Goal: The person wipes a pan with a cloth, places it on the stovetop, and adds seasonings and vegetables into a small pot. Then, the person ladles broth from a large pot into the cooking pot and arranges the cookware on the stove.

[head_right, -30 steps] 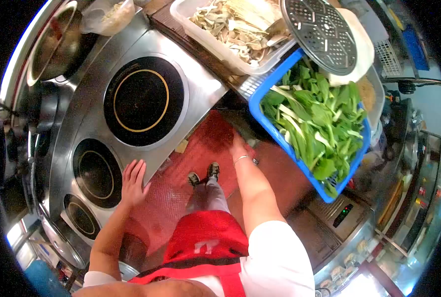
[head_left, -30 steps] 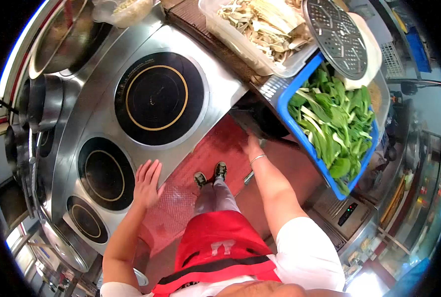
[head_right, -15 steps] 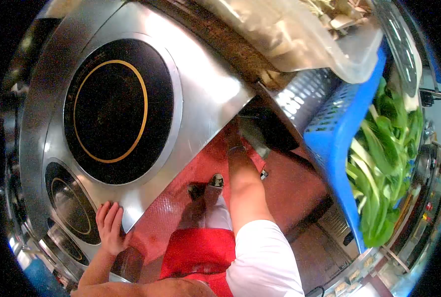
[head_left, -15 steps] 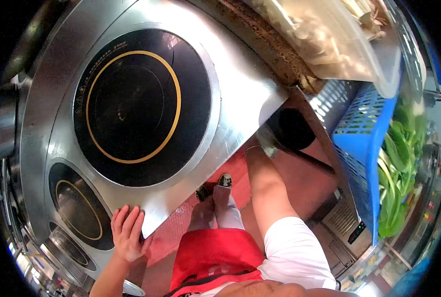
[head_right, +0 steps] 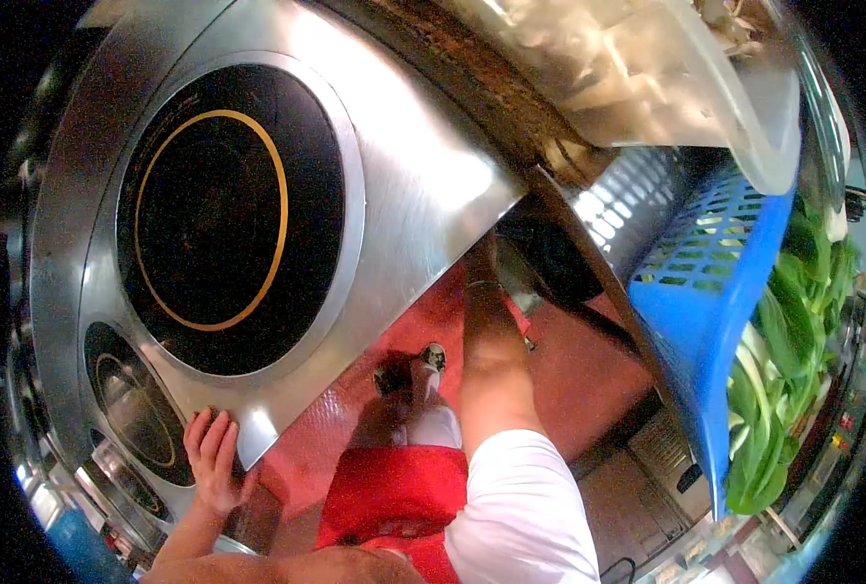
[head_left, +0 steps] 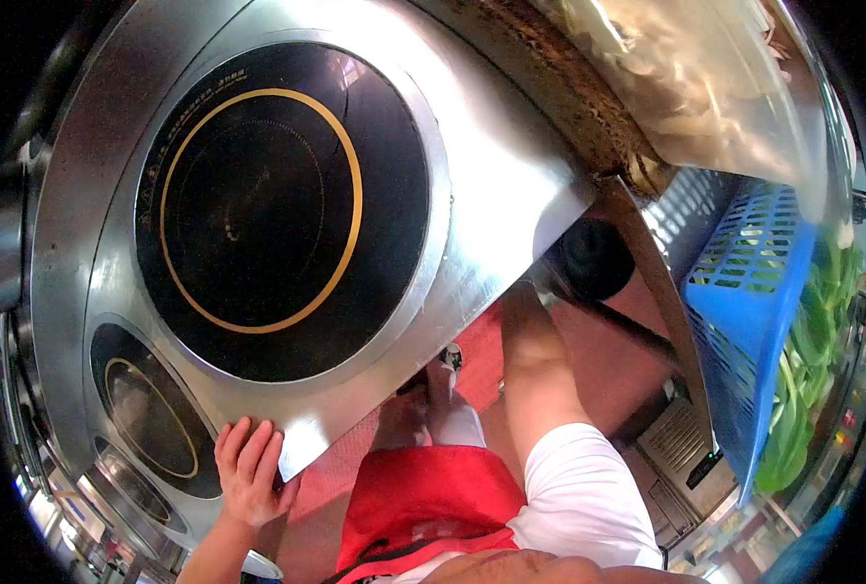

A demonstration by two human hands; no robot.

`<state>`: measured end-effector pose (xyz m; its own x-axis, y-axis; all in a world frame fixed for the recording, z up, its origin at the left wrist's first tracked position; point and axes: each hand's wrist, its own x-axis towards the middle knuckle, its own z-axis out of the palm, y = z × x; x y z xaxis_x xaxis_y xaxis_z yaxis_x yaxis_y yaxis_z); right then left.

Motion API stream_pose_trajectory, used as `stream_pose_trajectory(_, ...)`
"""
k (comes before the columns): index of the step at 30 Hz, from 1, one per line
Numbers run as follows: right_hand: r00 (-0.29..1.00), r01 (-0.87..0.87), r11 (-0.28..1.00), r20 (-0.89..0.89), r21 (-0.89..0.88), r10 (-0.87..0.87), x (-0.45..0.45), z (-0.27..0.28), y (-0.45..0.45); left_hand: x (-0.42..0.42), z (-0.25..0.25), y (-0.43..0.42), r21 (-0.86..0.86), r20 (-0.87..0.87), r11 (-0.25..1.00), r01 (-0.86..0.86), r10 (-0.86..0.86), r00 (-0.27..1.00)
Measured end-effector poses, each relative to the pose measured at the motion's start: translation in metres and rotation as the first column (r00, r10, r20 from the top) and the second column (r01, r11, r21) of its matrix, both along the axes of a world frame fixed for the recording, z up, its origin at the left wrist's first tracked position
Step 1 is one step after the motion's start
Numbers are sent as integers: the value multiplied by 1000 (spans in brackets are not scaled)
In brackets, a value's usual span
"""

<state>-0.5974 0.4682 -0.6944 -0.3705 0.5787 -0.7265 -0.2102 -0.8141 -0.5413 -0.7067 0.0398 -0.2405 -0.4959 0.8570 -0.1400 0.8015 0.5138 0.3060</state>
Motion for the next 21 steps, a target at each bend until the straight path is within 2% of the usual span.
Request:
stream_pose_trajectory(7,994,91,995,-61,-46,-94,55,72,-21,-2,6,7,-18,-12,1000,-4,4,1000)
stream_pose_trajectory(9,950,311,925,73,-216,-302,76,94,-30,-3,10,9,-21,8,1000,-6,7,1000)
stream_pose_trajectory(10,950,311,926,74,-214,-303,92,107,-36,-4,13,8,-25,31,1000,-2,3,1000)
stream_pose_trajectory(12,990,130,974,84,-187,-116,134,121,-47,-5,19,12,-24,57,1000,-5,6,998)
stream_pose_trajectory(13,989,134,974,80,-182,-121,149,124,-54,-5,23,12,-23,77,1000,-9,11,997)
stream_pose_trajectory(15,979,50,984,201,-171,-14,170,133,-61,-3,24,11,0,62,1000,-1,1,998)
stream_pose_trajectory(16,982,55,986,187,-158,-25,170,155,-65,-2,26,11,19,53,1000,0,-1,999)
stream_pose_trajectory(18,919,-104,964,348,-243,187,173,198,-80,-2,32,12,35,50,999,12,-14,999)
stream_pose_trajectory(20,897,-76,962,403,-262,181,185,216,-100,0,37,12,73,33,997,28,-31,999)
stream_pose_trajectory(21,850,-148,949,456,-277,265,191,228,-110,0,39,14,93,32,995,33,-36,999)
